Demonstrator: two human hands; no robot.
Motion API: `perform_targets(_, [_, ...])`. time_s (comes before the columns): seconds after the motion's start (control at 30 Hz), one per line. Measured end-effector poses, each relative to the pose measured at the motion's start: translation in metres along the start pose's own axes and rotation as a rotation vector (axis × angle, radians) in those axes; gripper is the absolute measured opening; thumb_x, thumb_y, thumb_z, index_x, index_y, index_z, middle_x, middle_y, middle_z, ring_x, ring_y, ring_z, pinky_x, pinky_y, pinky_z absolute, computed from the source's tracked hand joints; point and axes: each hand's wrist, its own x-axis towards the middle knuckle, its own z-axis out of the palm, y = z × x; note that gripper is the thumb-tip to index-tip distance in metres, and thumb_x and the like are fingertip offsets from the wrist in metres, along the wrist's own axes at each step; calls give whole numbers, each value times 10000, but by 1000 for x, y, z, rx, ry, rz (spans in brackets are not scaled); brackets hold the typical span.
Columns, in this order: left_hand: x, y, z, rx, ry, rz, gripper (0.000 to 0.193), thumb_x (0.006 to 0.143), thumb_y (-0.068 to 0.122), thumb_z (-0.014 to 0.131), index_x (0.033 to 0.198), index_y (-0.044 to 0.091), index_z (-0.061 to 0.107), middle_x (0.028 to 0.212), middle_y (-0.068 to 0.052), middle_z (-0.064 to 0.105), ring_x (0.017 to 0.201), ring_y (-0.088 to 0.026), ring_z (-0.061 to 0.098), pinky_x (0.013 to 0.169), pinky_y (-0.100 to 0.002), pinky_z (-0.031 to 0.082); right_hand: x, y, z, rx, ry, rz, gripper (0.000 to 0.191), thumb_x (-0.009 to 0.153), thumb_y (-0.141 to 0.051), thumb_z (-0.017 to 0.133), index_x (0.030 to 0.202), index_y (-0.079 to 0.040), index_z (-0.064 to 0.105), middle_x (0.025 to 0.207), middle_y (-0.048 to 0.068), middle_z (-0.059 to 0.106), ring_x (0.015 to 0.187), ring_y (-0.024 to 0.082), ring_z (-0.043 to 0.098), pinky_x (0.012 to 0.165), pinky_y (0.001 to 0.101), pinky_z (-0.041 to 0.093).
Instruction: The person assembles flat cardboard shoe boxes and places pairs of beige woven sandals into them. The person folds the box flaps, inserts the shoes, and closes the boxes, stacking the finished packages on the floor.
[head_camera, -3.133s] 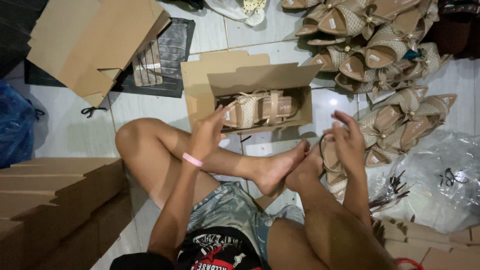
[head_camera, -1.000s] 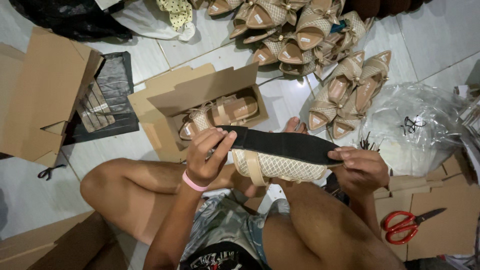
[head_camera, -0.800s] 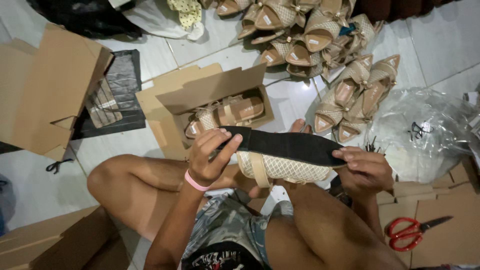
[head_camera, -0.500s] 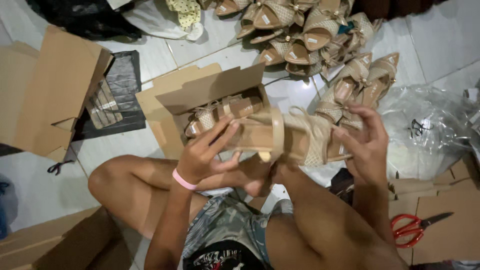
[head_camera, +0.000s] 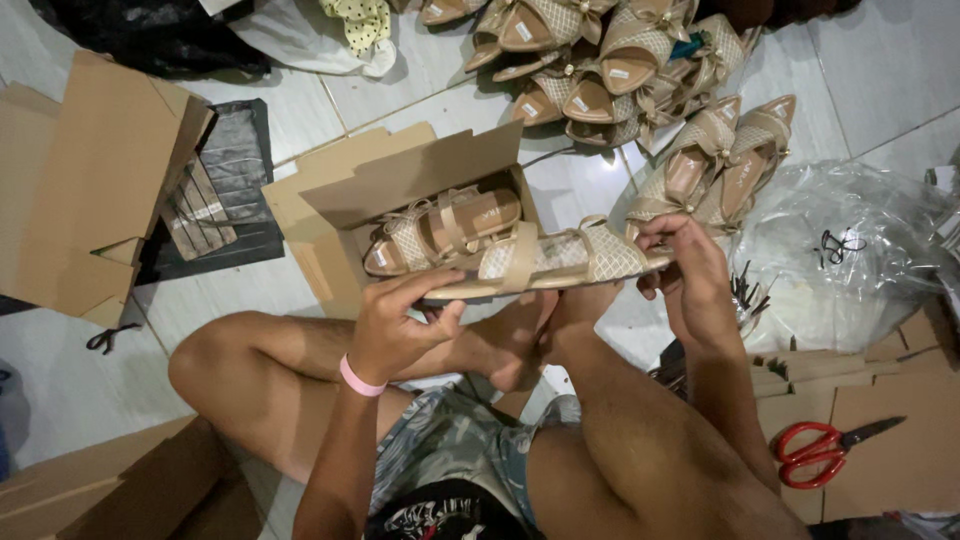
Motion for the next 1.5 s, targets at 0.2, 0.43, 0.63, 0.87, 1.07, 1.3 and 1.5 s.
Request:
perform_targets(0.2, [0,6,-4,90,47,166,430,798,160,837,1194,36,723,1192,-160,733,1069,-291,745,917,-363,598,4,2,1,-123,-61,-84,217,1073,-132,536,1253,-15,569,1171,99,620,1016,173,604,847,316,515])
perform_targets(0.43, [-8,0,-6,227,117,187,679,784,149,884,1378,17,583,1400,-173,604,1261,-344,639,1056,-397,554,9,16,14,-322,-60,-213,471,967,61,655,1405,17,486,1456,121,519,1378,196,509,1181,344,411])
perform_targets(0.63, [-15,-6,-6,231,132,173,664,793,131,879,1374,21,576,1383,-168,602,1238,-350,641,1037,-394,560,14,25,20,-251,-25,-121,491,966,34,661,1420,23,475,1446,129,530,1327,204,562,1109,328,485])
perform_targets(0.87, [-24,-18,-2,235,189,194,582,803,138,889,1281,39,572,1360,-151,617,1251,-356,641,1057,-406,553,18,32,23,-307,-56,-160,517,920,42,702,1385,42,475,1421,154,516,1285,225,584,1082,343,528])
perform_targets(1.07, [-39,-36,-1,284,161,84,712,759,229,918,1335,5,562,1280,-170,658,1169,-351,651,996,-416,549,24,49,17,-236,-21,-44,355,1011,5,638,1350,39,537,1410,158,581,1178,218,654,986,316,566])
perform_targets(1.3, [-66,-55,-2,476,172,134,632,739,197,859,1295,18,618,1246,-181,666,1154,-390,634,1010,-471,510,22,76,35,-369,-126,-70,408,948,20,679,1336,31,552,1336,165,599,1168,216,647,968,326,564])
perform_targets(1.5, [-37,-98,-35,543,203,120,566,778,138,832,1289,-2,630,1320,-202,659,1196,-382,606,1022,-461,474,73,88,72,-1090,-196,-555,284,925,-94,754,1205,-98,701,1299,109,680,1270,277,607,1089,525,423])
